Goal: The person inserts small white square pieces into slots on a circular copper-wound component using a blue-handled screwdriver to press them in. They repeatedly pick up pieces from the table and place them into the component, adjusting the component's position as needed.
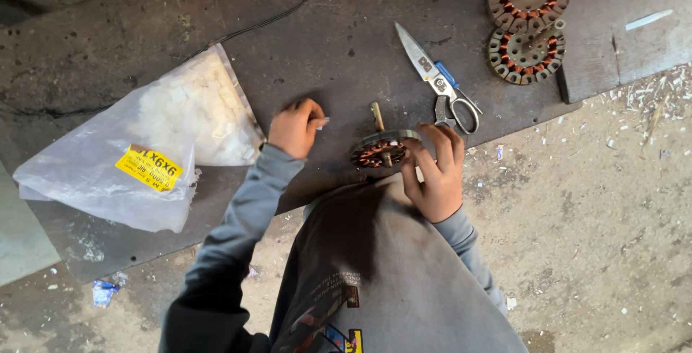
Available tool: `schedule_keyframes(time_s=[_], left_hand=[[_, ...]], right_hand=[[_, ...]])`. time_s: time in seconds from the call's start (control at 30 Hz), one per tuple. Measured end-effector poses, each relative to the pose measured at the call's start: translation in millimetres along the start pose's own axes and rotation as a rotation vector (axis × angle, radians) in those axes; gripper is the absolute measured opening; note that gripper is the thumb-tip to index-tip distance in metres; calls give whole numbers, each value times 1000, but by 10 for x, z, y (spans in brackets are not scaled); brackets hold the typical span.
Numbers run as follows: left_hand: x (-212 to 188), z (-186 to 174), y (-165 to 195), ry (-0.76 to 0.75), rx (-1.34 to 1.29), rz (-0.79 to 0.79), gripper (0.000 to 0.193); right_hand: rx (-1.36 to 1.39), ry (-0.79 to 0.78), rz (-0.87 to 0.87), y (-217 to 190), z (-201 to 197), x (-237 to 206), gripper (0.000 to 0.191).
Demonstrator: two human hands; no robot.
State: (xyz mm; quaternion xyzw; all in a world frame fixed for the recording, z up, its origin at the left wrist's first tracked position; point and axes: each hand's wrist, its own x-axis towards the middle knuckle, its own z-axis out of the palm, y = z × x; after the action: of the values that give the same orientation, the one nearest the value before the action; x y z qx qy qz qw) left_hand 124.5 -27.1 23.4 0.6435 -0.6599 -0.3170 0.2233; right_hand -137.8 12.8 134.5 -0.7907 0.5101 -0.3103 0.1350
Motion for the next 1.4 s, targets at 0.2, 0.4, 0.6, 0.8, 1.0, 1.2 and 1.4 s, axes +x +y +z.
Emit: schedule_keyframes(time_s=[0.2,0.4,0.6,0.8,1.0,1.2,1.4], left_hand=[[-158,348,345,-162,-1134,71,17],[-112,576,509,-103,-1297,67,23],[-280,297,314,11,-776,185,51],[-351,597,411,-244,-944,23,44],[-306,744,521,-159,-903,121,36],[-321,771,579,-82,-879,81,31],[-325,798,603,-44,-803,61,29]], right_hand=[[524,-153,288,-32,106,290,20],[617,-214,371,218,172,334,13],[379,-90,355,133,46,59,13],[194,-15,72,60,123,-20,15],[107,-20,-44,210,93,-12,19],[119,-51,-95,283,47,-17,20],[113,-114,-184,360,-1,31,21]])
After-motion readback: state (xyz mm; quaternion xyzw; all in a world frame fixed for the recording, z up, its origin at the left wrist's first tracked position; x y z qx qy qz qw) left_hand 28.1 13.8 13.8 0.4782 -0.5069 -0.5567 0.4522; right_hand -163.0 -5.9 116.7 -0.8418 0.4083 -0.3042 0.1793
